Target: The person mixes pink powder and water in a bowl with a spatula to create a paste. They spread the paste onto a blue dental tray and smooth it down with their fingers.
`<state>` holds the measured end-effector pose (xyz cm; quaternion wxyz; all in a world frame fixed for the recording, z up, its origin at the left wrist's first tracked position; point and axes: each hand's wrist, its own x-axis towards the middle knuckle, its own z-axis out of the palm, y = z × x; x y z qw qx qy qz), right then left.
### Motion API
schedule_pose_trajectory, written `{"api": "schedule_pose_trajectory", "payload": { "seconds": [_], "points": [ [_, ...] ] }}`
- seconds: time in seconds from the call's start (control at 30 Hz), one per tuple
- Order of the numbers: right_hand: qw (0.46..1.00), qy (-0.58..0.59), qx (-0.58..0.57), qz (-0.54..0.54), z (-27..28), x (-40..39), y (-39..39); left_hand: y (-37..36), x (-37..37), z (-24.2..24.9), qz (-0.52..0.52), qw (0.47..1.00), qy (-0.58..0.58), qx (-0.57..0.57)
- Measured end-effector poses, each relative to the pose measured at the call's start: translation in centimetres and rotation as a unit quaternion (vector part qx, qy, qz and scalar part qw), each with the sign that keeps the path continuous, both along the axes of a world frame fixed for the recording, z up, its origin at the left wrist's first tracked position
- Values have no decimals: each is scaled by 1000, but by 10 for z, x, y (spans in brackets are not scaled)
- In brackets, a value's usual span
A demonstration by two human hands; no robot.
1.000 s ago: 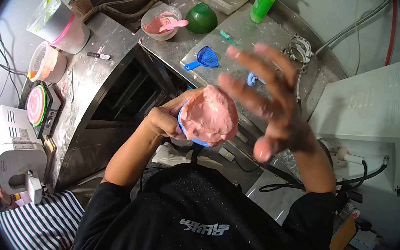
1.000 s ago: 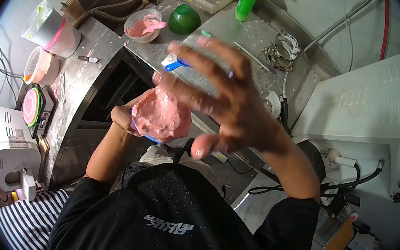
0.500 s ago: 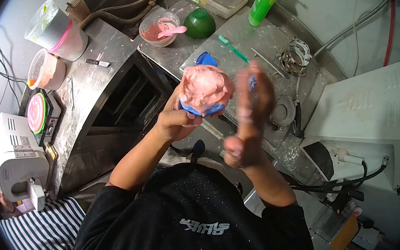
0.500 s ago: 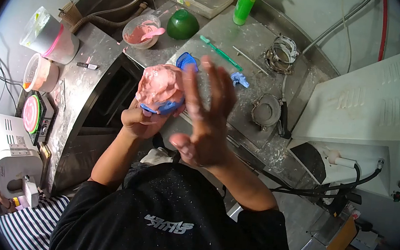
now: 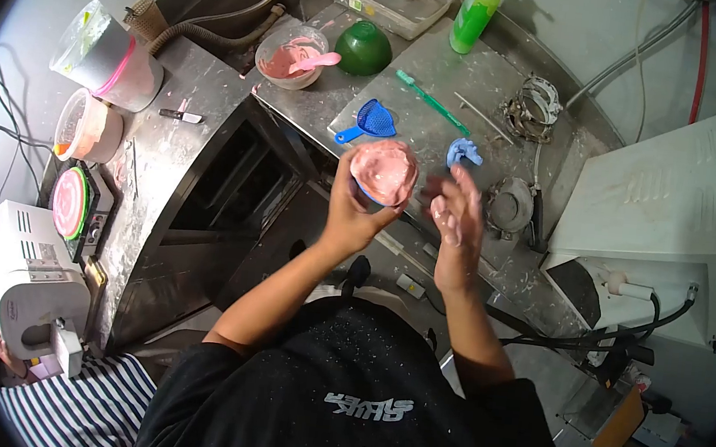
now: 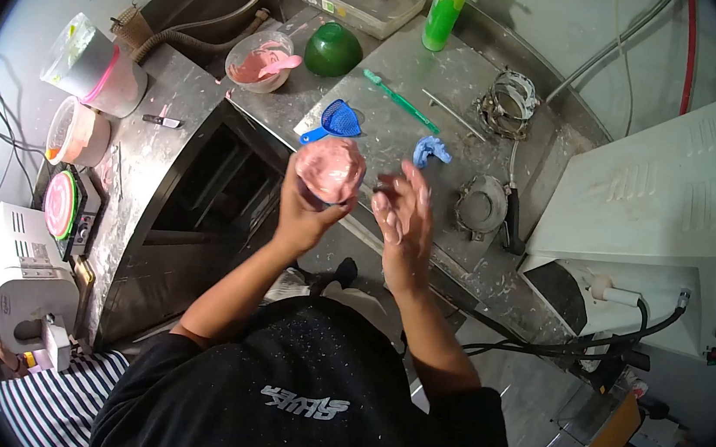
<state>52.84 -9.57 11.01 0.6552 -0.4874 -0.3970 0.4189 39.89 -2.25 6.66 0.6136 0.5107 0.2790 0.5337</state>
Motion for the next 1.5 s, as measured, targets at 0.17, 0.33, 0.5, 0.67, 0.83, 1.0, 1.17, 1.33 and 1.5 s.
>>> {"api": "schedule_pose_trajectory", "payload": {
  "seconds": [0.17,0.33,0.5,0.67,0.83,1.0,1.17,1.33,1.5],
  "points": [
    [995,-15,-34,-94,-51,9,-23,-3,35,-70,143,951,270,53],
    [985,-70,10,-159,-44,30,-9,29,72,-68,159,907,362,146],
    [937,-329,95,-74,-3,25,66,36,81,-75,149,887,411,147],
    [858,-490,139,73,5,-33,220,32,42,-47,114,912,358,167],
    [715,-666,-49,206,-8,-62,293,112,-110,-42,63,987,50,-141],
    [610,-756,-46,233,3,-87,298,233,-111,-38,-172,867,-327,-335],
    [620,-771,20,146,7,-98,285,265,-102,-41,-62,852,-398,-334],
    [586,-801,36,119,31,-106,273,283,-134,-17,-208,860,-406,-227],
    [561,-815,67,130,61,-112,282,296,-129,33,-73,903,-336,-259]
  ]
}}
